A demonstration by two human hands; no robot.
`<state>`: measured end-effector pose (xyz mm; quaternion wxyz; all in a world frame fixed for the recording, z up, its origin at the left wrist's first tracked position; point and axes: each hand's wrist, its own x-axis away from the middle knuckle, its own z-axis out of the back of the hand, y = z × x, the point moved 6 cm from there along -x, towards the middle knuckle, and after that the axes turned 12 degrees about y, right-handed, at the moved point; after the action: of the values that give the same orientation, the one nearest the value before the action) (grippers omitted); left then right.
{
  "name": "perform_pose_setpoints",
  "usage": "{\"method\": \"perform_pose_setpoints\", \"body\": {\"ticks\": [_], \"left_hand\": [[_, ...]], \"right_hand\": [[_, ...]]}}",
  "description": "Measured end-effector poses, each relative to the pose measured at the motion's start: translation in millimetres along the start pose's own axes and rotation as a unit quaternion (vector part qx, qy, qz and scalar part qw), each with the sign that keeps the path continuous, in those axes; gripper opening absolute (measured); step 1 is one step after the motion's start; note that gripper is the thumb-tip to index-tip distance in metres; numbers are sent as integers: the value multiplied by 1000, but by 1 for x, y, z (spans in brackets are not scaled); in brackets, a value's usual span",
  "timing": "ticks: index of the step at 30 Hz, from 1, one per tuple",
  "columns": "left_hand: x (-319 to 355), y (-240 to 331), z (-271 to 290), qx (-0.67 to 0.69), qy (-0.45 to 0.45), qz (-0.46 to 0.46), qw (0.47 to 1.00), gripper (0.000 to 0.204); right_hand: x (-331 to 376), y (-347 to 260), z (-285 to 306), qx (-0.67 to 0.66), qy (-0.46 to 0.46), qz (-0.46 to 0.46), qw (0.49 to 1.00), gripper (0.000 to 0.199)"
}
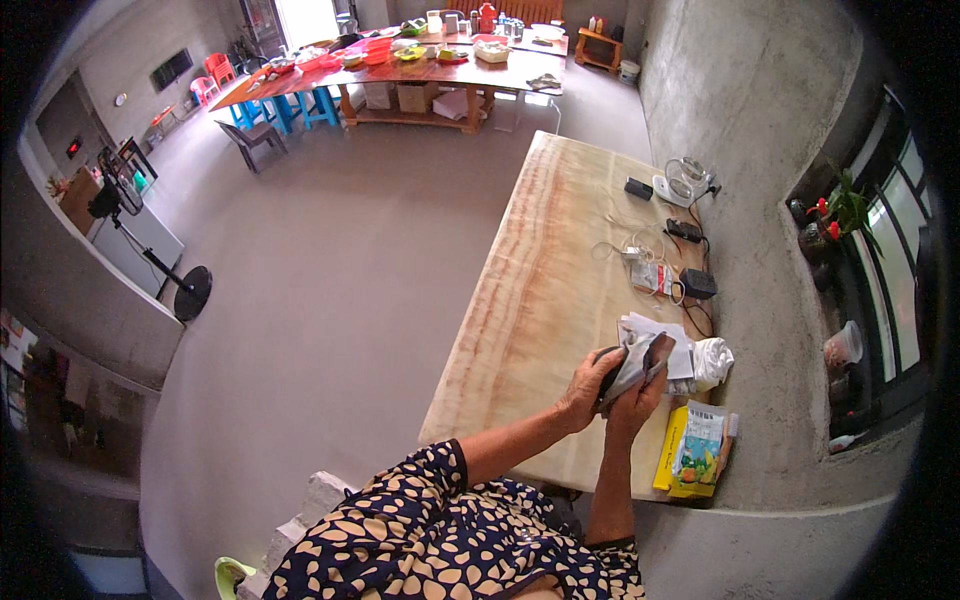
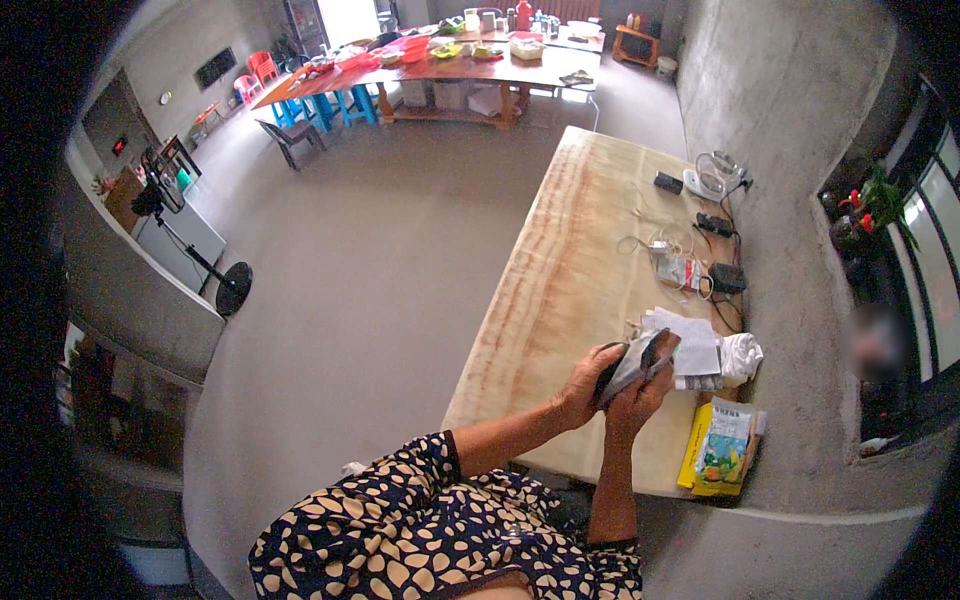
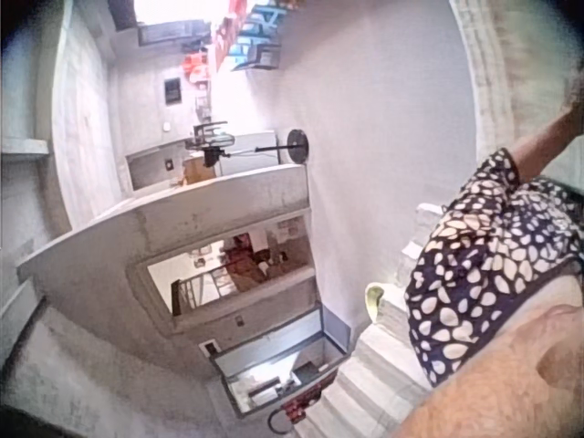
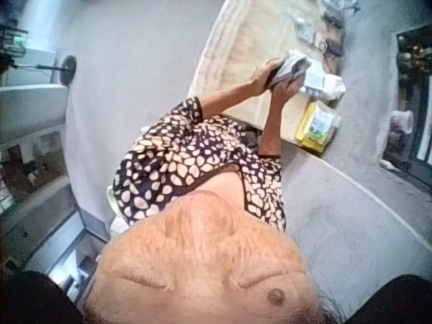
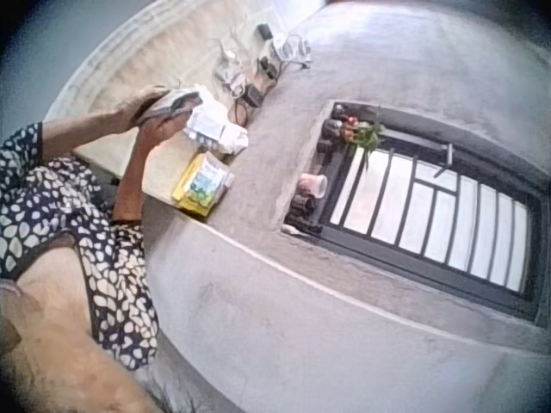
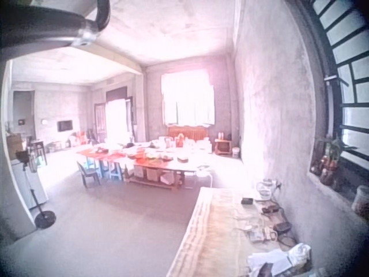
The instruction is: The person wipes several small electronic devices and a plastic container with a cloth. They handle a black cylindrical device, a clear plastic container with a pink lid, and a black rectangular device, wiping each one thoroughly before placing them on a windowsill.
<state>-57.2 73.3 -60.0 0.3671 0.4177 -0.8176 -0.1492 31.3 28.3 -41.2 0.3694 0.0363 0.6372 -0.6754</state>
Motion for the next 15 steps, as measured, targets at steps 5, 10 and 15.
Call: {"method": "perform_pose_setpoints", "body": {"ticks": [5, 10, 15], "left_hand": [[7, 6, -14, 17, -36, 2, 999, 32], [5, -3, -17, 20, -27, 33, 999, 33], [11, -10, -23, 14, -124, 94, 988, 34]], "right_hand": [[14, -53, 15, 74, 43, 204, 975, 51], [42, -51, 27, 135, -39, 316, 938, 29], [45, -59, 49, 114, -161, 373, 906, 24]]}}
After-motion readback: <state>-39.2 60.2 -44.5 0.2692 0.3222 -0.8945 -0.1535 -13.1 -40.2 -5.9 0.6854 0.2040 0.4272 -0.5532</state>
